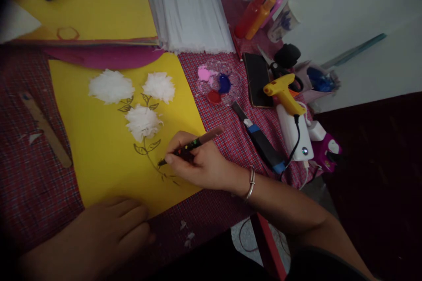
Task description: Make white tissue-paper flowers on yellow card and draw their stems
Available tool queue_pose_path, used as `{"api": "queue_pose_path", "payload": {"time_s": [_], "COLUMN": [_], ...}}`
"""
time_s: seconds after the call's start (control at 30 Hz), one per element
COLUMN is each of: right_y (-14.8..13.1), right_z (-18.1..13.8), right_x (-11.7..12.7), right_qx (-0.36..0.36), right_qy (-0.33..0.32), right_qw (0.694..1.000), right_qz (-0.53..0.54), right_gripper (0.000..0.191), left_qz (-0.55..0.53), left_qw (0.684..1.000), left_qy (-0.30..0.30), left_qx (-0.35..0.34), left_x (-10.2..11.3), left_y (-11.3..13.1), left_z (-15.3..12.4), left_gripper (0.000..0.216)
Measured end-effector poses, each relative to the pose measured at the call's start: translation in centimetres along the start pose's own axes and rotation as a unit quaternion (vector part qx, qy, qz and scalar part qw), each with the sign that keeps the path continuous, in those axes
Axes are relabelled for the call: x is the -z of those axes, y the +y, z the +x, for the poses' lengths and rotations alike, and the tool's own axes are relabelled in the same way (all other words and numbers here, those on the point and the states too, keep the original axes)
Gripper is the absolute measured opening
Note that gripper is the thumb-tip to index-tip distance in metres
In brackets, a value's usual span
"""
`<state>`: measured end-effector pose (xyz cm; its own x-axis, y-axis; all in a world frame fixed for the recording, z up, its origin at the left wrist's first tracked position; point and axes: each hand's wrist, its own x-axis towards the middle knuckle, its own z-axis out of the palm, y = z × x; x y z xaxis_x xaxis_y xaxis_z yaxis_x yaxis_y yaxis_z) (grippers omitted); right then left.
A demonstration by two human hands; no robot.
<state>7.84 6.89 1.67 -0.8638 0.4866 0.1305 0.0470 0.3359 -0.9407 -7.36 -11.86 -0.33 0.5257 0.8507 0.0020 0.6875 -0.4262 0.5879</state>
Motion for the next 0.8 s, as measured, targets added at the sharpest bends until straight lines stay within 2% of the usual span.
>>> {"api": "queue_pose_path", "payload": {"time_s": [0.2,0.37,0.57,0.8], "right_y": [-0.05,0.08,0.08,-0.24], "right_z": [0.09,0.03,0.09,0.06], "right_x": [0.06,-0.02,-0.09,0.1], "right_qx": [-0.003,0.003,-0.001,-0.046], "right_qy": [-0.02,0.014,-0.023,0.053], "right_qw": [1.0,1.0,1.0,0.994], "right_qz": [-0.014,0.004,0.004,0.082], "right_gripper": [0.006,0.007,0.007,0.007], "left_qz": [-0.003,-0.006,0.001,0.018], "left_qw": [1.0,1.0,1.0,1.0], "left_qy": [-0.004,0.003,0.002,-0.001], "left_qx": [0.01,0.008,0.014,0.001], "left_x": [-0.01,-0.07,-0.15,0.13], "left_y": [0.02,-0.02,0.03,0.04], "left_z": [0.0,-0.03,-0.06,0.14], "left_gripper": [0.007,0.008,0.007,0.01]}}
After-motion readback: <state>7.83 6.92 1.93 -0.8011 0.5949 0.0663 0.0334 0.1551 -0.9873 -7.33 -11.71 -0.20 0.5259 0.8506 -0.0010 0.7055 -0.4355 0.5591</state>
